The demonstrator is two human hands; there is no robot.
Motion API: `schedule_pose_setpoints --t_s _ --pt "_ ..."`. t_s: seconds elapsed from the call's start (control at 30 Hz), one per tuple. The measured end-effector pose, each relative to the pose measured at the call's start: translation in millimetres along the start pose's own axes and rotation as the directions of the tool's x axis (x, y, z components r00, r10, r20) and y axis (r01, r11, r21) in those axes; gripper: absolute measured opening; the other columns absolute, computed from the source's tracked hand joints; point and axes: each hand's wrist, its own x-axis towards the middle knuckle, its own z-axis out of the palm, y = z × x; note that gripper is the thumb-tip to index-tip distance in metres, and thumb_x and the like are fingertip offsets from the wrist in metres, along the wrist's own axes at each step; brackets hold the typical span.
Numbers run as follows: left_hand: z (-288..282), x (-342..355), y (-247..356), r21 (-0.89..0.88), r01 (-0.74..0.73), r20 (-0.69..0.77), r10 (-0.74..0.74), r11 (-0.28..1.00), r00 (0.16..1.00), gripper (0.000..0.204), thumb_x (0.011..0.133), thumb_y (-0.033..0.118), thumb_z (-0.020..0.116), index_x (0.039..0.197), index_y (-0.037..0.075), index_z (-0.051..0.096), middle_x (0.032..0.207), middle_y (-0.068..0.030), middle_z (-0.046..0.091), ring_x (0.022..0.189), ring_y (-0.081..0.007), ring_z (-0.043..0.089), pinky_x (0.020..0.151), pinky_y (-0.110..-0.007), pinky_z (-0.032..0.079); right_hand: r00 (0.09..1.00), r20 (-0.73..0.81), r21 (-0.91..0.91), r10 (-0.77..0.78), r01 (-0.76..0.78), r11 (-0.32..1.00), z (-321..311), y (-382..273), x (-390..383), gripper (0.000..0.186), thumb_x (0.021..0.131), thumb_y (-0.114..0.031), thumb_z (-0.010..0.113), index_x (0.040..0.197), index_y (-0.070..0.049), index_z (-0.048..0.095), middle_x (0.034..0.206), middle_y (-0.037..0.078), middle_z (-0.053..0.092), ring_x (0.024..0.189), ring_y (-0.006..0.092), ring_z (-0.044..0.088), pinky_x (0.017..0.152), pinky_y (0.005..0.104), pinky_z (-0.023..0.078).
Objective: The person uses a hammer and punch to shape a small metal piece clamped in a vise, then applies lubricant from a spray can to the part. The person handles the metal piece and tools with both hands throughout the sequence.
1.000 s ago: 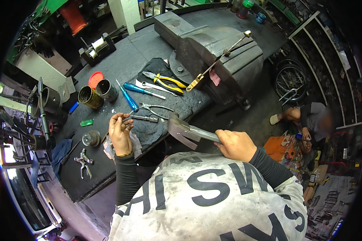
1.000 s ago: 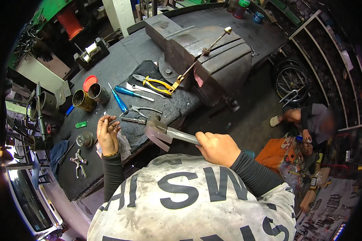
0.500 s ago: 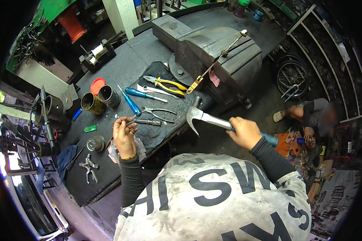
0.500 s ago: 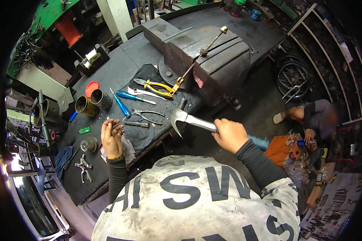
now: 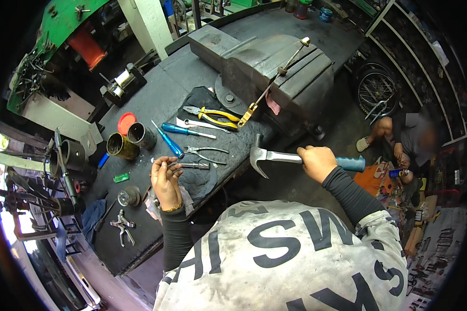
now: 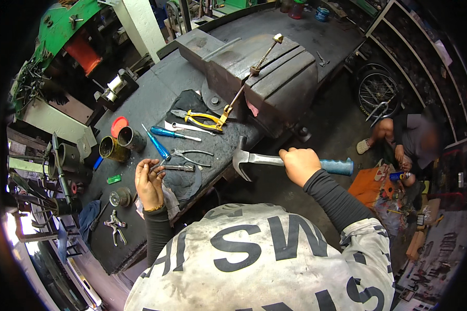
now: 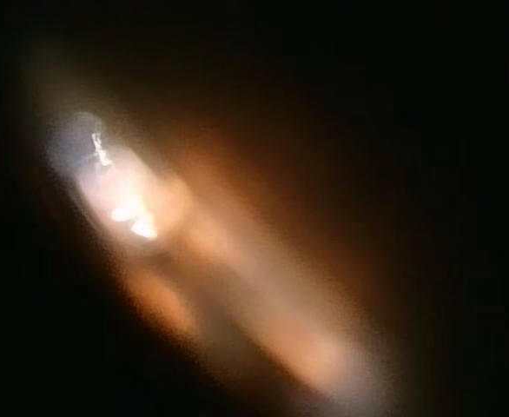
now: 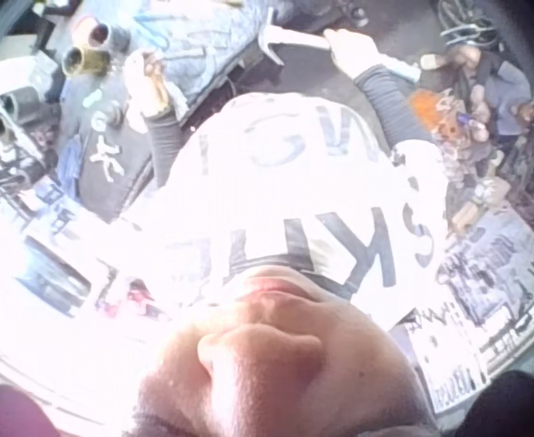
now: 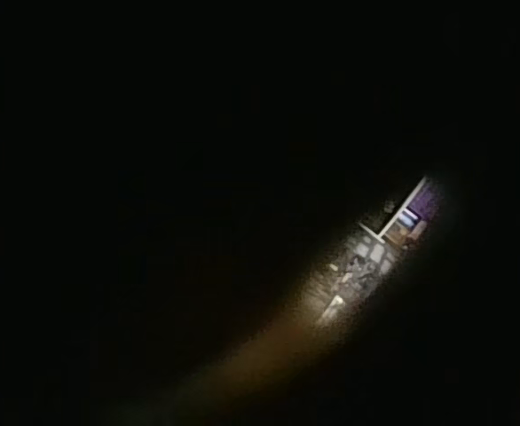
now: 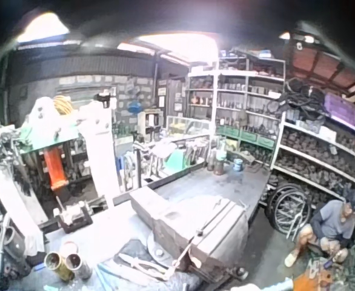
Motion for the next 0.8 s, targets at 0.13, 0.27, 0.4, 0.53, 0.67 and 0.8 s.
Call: schedule_pose_setpoints --t_s 0.13,0.27,0.4,0.53,0.67,0.8 --pt "-2.5 2.7 -0.9 0.005 -0.001 -0.001 0.001 1.0 1.0 0.017 0.097 0.016 0.047 0.108 0.004 0.051 0.1 -0.0122 0.062 0.083 -0.0191 0.063 0.071 -0.03 0.049 0.973 -0.226 -0.029 -0.046 0.041 0.999 -32.6 -13.7 22.4 0.013 0.074 -0.01 0.06 0.086 -0.007 0.059 0.075 0.011 0.063 0.067 0.029 0.065 0.06 0.0402 0.052" --pt "-5.2 1.7 -0.8 -0.004 -0.009 -0.001 0.009 1.0 1.0 0.017 0.098 0.017 0.046 0.109 0.005 0.051 0.101 -0.0122 0.062 0.082 -0.0193 0.063 0.071 -0.03 0.049 0.98 -0.195 0.082 -0.048 0.065 0.994 -28.1 -8.1 27.8 0.014 0.073 -0.01 0.06 0.087 -0.007 0.059 0.074 0.011 0.062 0.065 0.0304 0.065 0.059 0.042 0.052" --pt "-10.4 2.7 0.4 -0.012 -0.006 -0.001 0.006 1.0 1.0 0.017 0.098 0.017 0.046 0.109 0.005 0.051 0.101 -0.0118 0.062 0.083 -0.0193 0.063 0.071 -0.03 0.049 0.999 0.021 -0.013 -0.044 0.045 0.999 -16.2 -5.9 28.1 0.021 0.067 -0.009 0.066 0.088 -0.008 0.062 0.076 0.01 0.063 0.072 0.0305 0.065 0.064 0.0412 0.052" --pt "-19.8 6.5 0.7 -0.003 -0.003 -0.006 0.003 1.0 1.0 0.019 0.098 0.019 0.045 0.111 0.007 0.051 0.102 -0.011 0.062 0.084 -0.0206 0.062 0.072 -0.032 0.048 0.988 -0.153 0.277 -0.004 0.047 0.96 -34.9 -15.7 25.0 0.017 0.069 -0.008 0.062 0.085 -0.008 0.062 0.075 0.013 0.064 0.071 0.0338 0.065 0.063 0.0438 0.052" --pt "-14.1 8.5 1.7 -0.006 -0.007 -0.016 0.007 1.0 1.0 0.017 0.098 0.017 0.046 0.109 0.006 0.051 0.101 -0.012 0.062 0.082 -0.0188 0.063 0.07 -0.03 0.049 0.998 0.058 0.32 -0.028 0.008 0.947 -20.7 -18.1 22.1 0.017 0.067 -0.009 0.061 0.084 -0.008 0.062 0.07 0.016 0.063 0.072 0.0359 0.064 0.065 0.0452 0.051" --pt "-20.7 11.7 -0.9 0.017 0.0 0.008 0.0 1.0 1.0 0.019 0.098 0.02 0.046 0.111 0.008 0.052 0.103 -0.0105 0.061 0.086 -0.0211 0.062 0.072 -0.032 0.048 0.976 0.194 0.45 -0.097 0.0 0.893 -23.1 -14.6 21.2 0.021 0.066 -0.007 0.06 0.086 -0.004 0.063 0.072 0.018 0.062 0.07 0.0334 0.064 0.065 0.0416 0.05"
